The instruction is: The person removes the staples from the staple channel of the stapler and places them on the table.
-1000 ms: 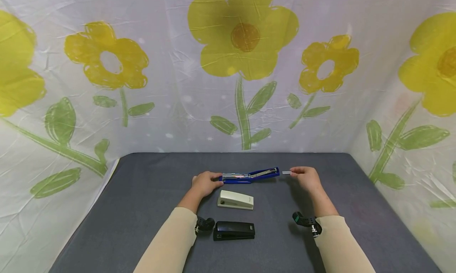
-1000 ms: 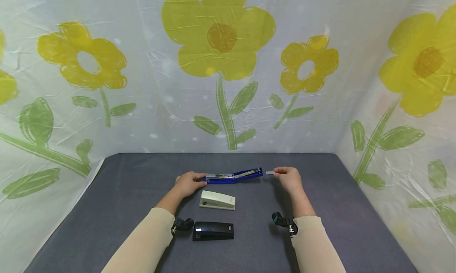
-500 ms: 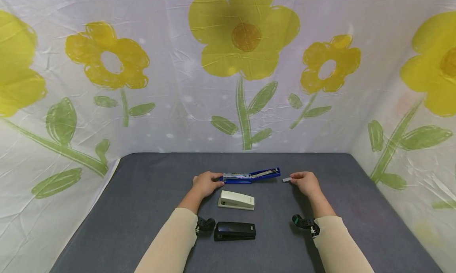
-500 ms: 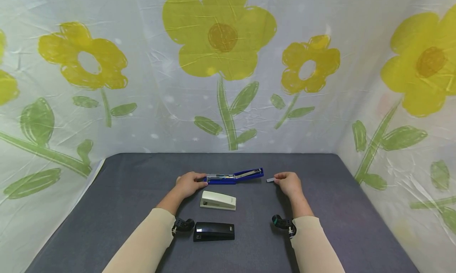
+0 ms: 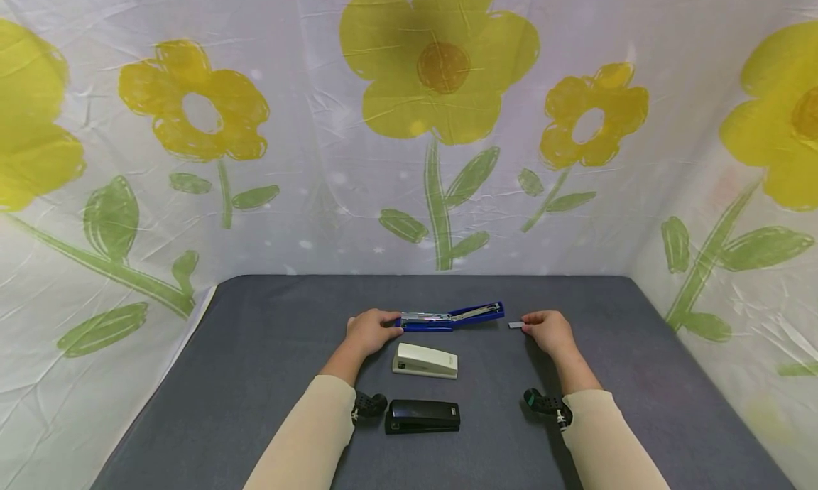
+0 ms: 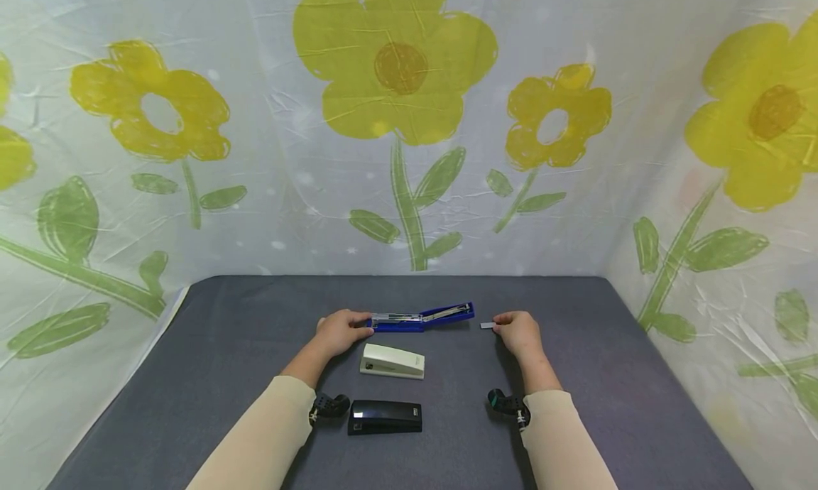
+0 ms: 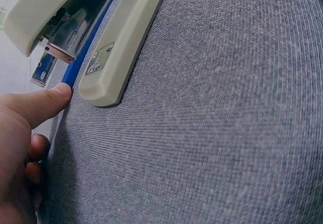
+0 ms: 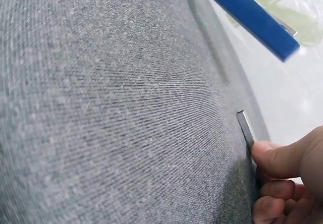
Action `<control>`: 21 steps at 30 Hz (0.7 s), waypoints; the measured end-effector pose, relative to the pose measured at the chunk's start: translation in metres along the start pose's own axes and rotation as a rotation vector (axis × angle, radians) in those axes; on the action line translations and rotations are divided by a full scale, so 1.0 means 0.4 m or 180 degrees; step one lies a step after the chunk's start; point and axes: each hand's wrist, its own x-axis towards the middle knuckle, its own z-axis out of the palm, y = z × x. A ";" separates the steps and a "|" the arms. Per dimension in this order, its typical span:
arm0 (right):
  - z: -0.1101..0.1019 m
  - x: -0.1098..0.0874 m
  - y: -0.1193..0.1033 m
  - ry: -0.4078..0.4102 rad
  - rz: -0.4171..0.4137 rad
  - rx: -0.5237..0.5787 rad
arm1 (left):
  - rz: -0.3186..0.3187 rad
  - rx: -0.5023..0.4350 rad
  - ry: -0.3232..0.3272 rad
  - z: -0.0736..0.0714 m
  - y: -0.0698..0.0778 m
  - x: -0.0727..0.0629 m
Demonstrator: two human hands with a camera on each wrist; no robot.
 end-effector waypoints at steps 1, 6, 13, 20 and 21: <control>-0.001 -0.001 -0.001 0.0002 -0.0010 -0.0002 | 0.0000 -0.0005 -0.0001 0.000 0.000 0.000; 0.000 0.001 0.000 0.0002 -0.0033 0.0005 | 0.0007 0.0026 0.0011 0.002 -0.001 0.001; 0.001 -0.001 -0.002 -0.0018 -0.0051 -0.0010 | 0.0019 0.0039 0.0033 0.004 -0.005 0.003; 0.004 0.005 -0.023 0.0031 -0.0200 0.0079 | 0.0022 0.0047 0.0038 0.006 -0.006 0.005; 0.003 0.006 -0.031 0.0031 -0.0231 0.0107 | 0.0021 0.0043 0.0033 0.006 -0.007 0.005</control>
